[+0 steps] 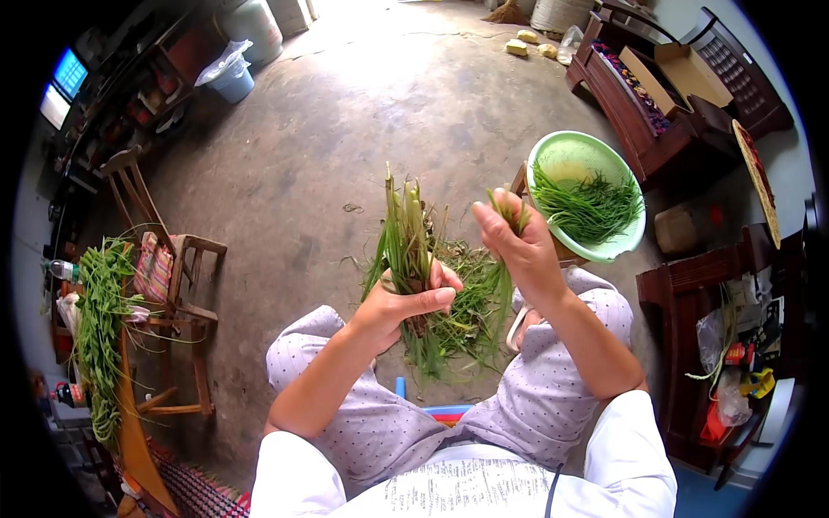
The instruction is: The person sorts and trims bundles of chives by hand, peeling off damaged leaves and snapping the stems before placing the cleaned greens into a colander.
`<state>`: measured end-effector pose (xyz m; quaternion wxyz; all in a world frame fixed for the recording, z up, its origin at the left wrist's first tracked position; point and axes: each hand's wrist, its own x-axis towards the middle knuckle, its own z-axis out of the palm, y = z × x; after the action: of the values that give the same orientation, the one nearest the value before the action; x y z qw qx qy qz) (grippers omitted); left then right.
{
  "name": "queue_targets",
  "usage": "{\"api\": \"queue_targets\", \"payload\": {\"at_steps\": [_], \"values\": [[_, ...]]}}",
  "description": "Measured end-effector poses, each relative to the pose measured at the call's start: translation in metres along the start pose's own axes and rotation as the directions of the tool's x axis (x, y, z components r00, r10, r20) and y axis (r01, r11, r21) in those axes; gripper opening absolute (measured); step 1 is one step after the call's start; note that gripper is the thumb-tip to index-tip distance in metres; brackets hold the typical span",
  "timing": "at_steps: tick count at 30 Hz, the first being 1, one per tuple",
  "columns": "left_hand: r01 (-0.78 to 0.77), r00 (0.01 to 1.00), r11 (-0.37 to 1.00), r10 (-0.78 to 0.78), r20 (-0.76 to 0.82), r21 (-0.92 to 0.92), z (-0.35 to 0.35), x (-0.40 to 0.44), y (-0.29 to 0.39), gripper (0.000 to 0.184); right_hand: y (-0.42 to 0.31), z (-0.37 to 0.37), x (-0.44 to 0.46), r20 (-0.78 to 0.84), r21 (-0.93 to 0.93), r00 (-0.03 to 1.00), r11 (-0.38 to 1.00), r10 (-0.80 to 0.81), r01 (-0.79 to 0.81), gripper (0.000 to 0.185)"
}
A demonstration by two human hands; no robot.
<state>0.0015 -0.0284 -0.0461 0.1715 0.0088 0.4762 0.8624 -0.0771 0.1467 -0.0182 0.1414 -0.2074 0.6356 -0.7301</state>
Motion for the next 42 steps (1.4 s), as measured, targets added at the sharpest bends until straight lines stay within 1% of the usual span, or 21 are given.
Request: {"api": "queue_targets", "payload": {"at_steps": [2, 4, 8, 10, 11, 12, 13, 15, 16, 18, 21, 23, 24, 26, 28, 30, 32, 34, 36, 40, 42], "values": [[0.003, 1.0, 1.0, -0.003, 0.014, 0.002, 0.001, 0.0, -0.001, 0.025, 0.003, 0.001, 0.001, 0.034, 0.021, 0.998, 0.999, 0.045, -0.046, 0.018], [-0.031, 0.999, 0.999, 0.031, 0.007, 0.032, 0.001, 0.0, -0.006, 0.023, 0.006, 0.009, 0.0, 0.034, -0.063, 0.998, 0.996, 0.058, -0.055, 0.018], [-0.023, 1.0, 0.994, 0.025, -0.017, 0.107, -0.001, 0.001, -0.005, 0.024, 0.012, 0.002, 0.0, 0.146, 0.036, 0.964, 0.973, 0.221, -0.229, 0.023], [-0.01, 0.996, 0.999, 0.013, -0.089, 0.036, 0.004, 0.0, 0.003, 0.035, 0.008, 0.002, 0.0, 0.093, 0.018, 0.98, 0.984, 0.176, -0.179, 0.024], [-0.038, 0.99, 0.999, 0.035, -0.136, -0.018, 0.002, 0.001, 0.002, 0.042, 0.005, 0.0, 0.001, -0.002, 0.036, 0.987, 0.986, 0.163, -0.163, 0.025], [-0.081, 0.982, 0.997, 0.082, -0.171, 0.014, -0.002, 0.001, 0.004, 0.035, 0.0, -0.002, 0.002, -0.098, 0.052, 0.984, 0.988, 0.15, -0.145, 0.027], [-0.089, 0.967, 0.996, 0.089, -0.238, 0.011, -0.007, 0.001, 0.005, 0.031, -0.008, -0.004, 0.004, -0.194, -0.036, 0.969, 0.986, 0.154, -0.164, 0.03], [-0.126, 0.91, 0.991, 0.099, -0.402, -0.04, -0.01, 0.002, 0.007, 0.022, -0.01, -0.019, 0.007, -0.209, -0.04, 0.974, 0.994, 0.087, -0.097, 0.03], [-0.137, 0.877, 0.99, 0.127, -0.463, 0.012, -0.02, 0.004, 0.004, 0.02, -0.01, -0.025, 0.008, -0.224, -0.045, 0.974, 0.999, 0.019, -0.03, 0.029], [-0.084, 0.81, 0.996, 0.074, -0.582, 0.01, -0.033, -0.001, 0.011, 0.019, -0.015, -0.03, 0.009, -0.289, 0.0, 0.957, 1.0, 0.017, -0.017, 0.029], [-0.169, 0.738, 0.986, 0.128, -0.663, 0.002, -0.06, -0.002, 0.008, 0.017, -0.021, -0.041, 0.011, -0.379, 0.099, 0.925, 0.994, -0.001, 0.042, 0.029], [-0.182, 0.684, 0.982, 0.163, -0.711, 0.05, -0.068, -0.007, 0.013, 0.018, -0.022, -0.047, 0.011, -0.389, 0.078, 0.921, 0.996, -0.017, 0.052, 0.028], [-0.241, 0.658, 0.97, 0.194, -0.728, 0.041, -0.071, -0.007, 0.013, 0.018, -0.023, -0.05, 0.011, -0.394, 0.061, 0.918, 0.996, -0.033, 0.063, 0.028], [-0.318, 0.687, 0.946, 0.277, -0.672, 0.064, -0.067, -0.006, 0.017, 0.017, -0.026, -0.053, 0.008, -0.374, -0.016, 0.927, 1.0, -0.021, 0.017, 0.026], [-0.252, 0.781, 0.967, 0.232, -0.579, 0.048, -0.06, -0.011, 0.017, 0.017, -0.025, -0.046, 0.009, -0.345, -0.083, 0.939, 0.996, -0.005, -0.025, 0.024], [-0.243, 0.899, 0.97, 0.23, -0.373, 0.013, -0.052, -0.012, 0.011, 0.02, -0.023, -0.038, 0.008, -0.366, -0.272, 0.925, 0.962, -0.101, -0.002, 0.023], [-0.192, 0.957, 0.981, 0.185, -0.225, -0.012, -0.04, -0.01, 0.004, 0.02, -0.015, -0.033, 0.007, -0.312, -0.238, 0.947, 0.971, -0.076, 0.0, 0.021], [-0.14, 0.981, 0.99, 0.137, -0.137, -0.011, -0.027, -0.006, -0.003, 0.018, -0.007, -0.022, 0.005, -0.07, -0.238, 0.997, 0.971, -0.012, -0.005, 0.02], [-0.06, 0.994, 0.998, 0.057, -0.088, -0.036, -0.018, -0.003, -0.012, 0.014, -0.007, -0.006, 0.0, 0.008, -0.286, 1.0, 0.958, -0.015, 0.016, 0.019], [-0.057, 0.997, 0.997, 0.059, -0.044, 0.057, -0.007, 0.003, -0.022, 0.013, -0.01, 0.011, -0.002, 0.076, -0.427, 0.997, 0.904, 0.03, 0.005, 0.02], [-0.069, 0.997, 0.991, 0.071, -0.011, 0.115, -0.006, 0.004, -0.022, 0.014, -0.004, 0.011, -0.001, 0.077, -0.395, 0.996, 0.919, 0.042, -0.008, 0.02]]}}
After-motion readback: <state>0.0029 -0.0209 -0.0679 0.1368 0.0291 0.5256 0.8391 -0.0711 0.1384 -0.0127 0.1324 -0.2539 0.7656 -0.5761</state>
